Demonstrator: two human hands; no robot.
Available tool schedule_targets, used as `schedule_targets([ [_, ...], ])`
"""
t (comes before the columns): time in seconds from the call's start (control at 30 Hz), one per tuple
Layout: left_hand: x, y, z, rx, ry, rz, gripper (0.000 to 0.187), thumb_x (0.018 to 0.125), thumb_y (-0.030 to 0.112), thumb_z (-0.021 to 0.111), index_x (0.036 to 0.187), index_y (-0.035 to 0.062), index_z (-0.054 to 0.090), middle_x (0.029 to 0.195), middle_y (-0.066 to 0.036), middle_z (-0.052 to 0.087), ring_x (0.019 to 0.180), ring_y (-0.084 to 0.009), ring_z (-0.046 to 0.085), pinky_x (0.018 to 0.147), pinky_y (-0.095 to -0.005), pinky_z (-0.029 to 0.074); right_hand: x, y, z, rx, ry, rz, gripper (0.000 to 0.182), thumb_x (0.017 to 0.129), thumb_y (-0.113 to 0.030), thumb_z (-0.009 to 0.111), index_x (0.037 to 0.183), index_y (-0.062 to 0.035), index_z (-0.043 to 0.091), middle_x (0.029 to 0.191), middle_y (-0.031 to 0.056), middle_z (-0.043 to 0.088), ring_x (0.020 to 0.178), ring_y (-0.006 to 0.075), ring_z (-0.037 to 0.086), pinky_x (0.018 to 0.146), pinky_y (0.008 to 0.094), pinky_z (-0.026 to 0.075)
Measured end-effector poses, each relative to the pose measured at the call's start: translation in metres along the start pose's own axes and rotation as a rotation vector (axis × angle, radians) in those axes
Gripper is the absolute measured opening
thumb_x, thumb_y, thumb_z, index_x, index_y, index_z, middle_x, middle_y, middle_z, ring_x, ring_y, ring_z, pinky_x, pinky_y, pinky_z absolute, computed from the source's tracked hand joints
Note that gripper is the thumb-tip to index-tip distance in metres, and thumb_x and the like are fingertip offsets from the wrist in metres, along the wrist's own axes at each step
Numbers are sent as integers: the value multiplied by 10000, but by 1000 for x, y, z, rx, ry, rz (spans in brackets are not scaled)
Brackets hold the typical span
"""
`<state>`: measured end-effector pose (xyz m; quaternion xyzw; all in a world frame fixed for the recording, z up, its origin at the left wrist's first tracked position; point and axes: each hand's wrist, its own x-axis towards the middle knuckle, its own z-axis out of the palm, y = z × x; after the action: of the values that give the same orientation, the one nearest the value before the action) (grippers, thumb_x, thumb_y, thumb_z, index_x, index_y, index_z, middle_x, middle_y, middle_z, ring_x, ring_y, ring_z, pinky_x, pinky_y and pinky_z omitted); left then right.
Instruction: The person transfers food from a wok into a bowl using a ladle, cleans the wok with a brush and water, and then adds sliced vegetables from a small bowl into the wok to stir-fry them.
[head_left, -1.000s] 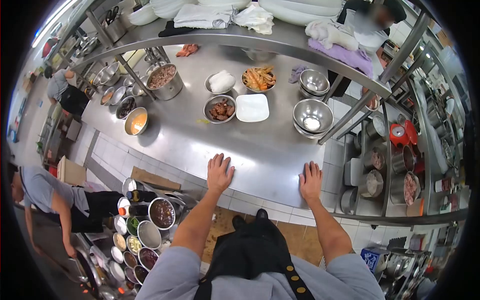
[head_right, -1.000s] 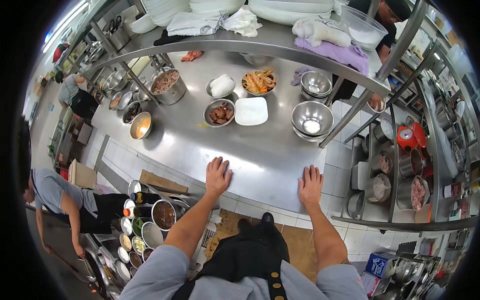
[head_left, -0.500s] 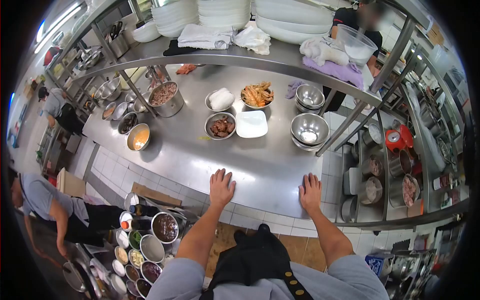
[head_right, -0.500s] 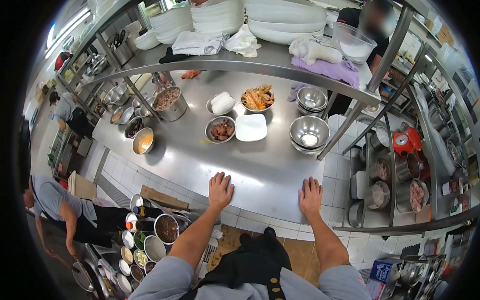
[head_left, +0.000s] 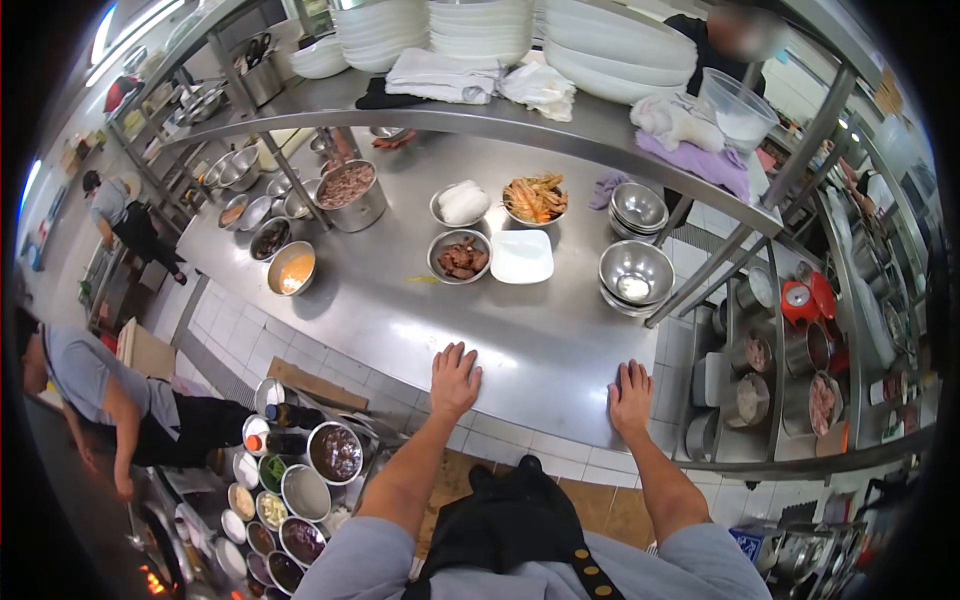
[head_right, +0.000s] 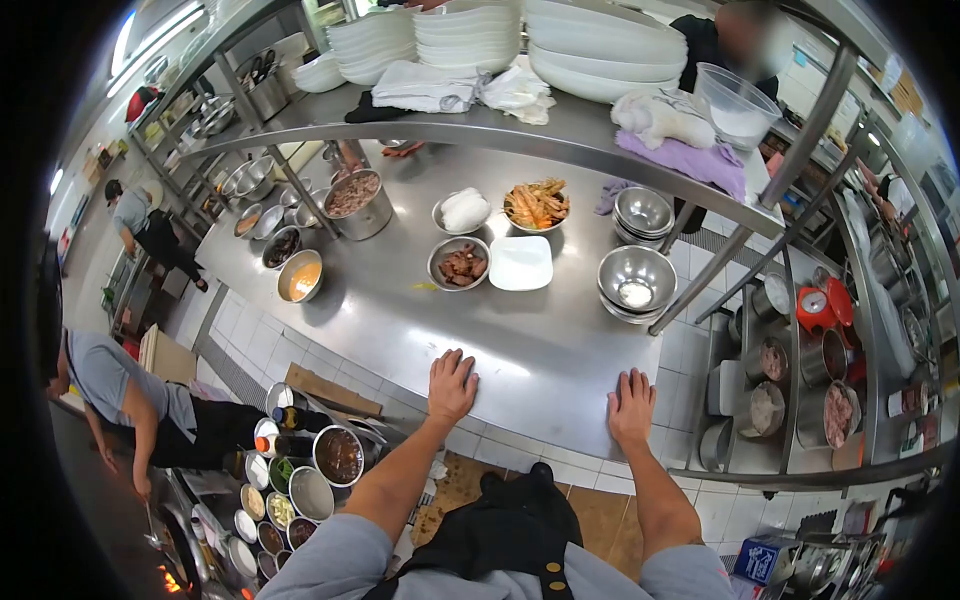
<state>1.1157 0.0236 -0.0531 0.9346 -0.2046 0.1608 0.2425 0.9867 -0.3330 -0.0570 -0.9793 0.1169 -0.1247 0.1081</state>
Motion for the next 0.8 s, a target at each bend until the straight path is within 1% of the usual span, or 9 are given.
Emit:
schedule_targets([
  [0.1,-1,-1,-2,-6,14,-6,349,859,239,584,1174,90,574,1280,-155,503,1247,-355,427,1059,-500,309,0,-2,-1,-2,6,16,506,896,-275,537,1348,-61,461,1437,166,389,1350,351,316,1126,523,212],
  [0.33,-2,0,-1,-8,22,1,334,858,233,583,1153,78,585,1275,-161,509,1238,-357,436,1058,-497,311,-1,-4,-4,-15,-9,20,507,893,-277,537,1348,-66,464,1438,163,390,1349,355,316,1124,525,214],
  [0.43,0,-2,-3,-29,22,16,329,845,208,589,1140,62,591,1268,-174,511,1217,-374,444,1048,-496,319,2,-1,-1,-30,27,31,510,874,-271,560,1326,-47,480,1419,184,401,1330,364,337,1113,530,232],
  [0.47,1,-1,-1,-41,15,27,326,838,191,591,1131,50,594,1263,-184,512,1203,-386,450,1041,-496,323,1,2,3,6,30,-4,513,862,-272,571,1311,-35,490,1405,196,408,1319,367,350,1107,533,240],
  [0.53,-3,-3,7,-103,53,31,327,837,186,582,1129,38,592,1251,-198,515,1207,-393,442,1042,-517,316,-1,9,4,31,53,-21,517,837,-273,593,1271,-5,512,1367,222,431,1285,371,386,1084,540,271],
  [0.57,-2,3,5,-89,49,38,317,828,169,583,1112,28,596,1249,-209,512,1198,-403,441,1037,-505,321,-5,16,12,43,115,-47,513,837,-278,594,1272,-18,515,1363,212,434,1282,368,390,1073,541,289],
  [0.6,-2,10,0,-72,49,41,306,819,152,584,1095,19,600,1247,-220,509,1189,-412,440,1033,-494,326,-6,16,9,38,110,-49,480,842,-238,595,1263,-19,521,1353,218,449,1269,392,401,1072,520,288],
  [0.7,-1,13,1,-49,6,56,313,836,157,571,1119,22,591,1264,-212,505,1210,-405,423,1047,-500,309,-6,11,-6,-2,67,-8,489,882,-292,550,1309,-62,485,1383,186,427,1296,370,383,1078,529,286],
  [0.8,1,16,-1,-29,4,66,316,850,160,563,1138,32,583,1275,-195,501,1221,-395,417,1054,-499,303,-6,10,-8,-11,45,4,506,899,-315,529,1338,-76,454,1412,163,402,1327,353,349,1086,533,287],
])
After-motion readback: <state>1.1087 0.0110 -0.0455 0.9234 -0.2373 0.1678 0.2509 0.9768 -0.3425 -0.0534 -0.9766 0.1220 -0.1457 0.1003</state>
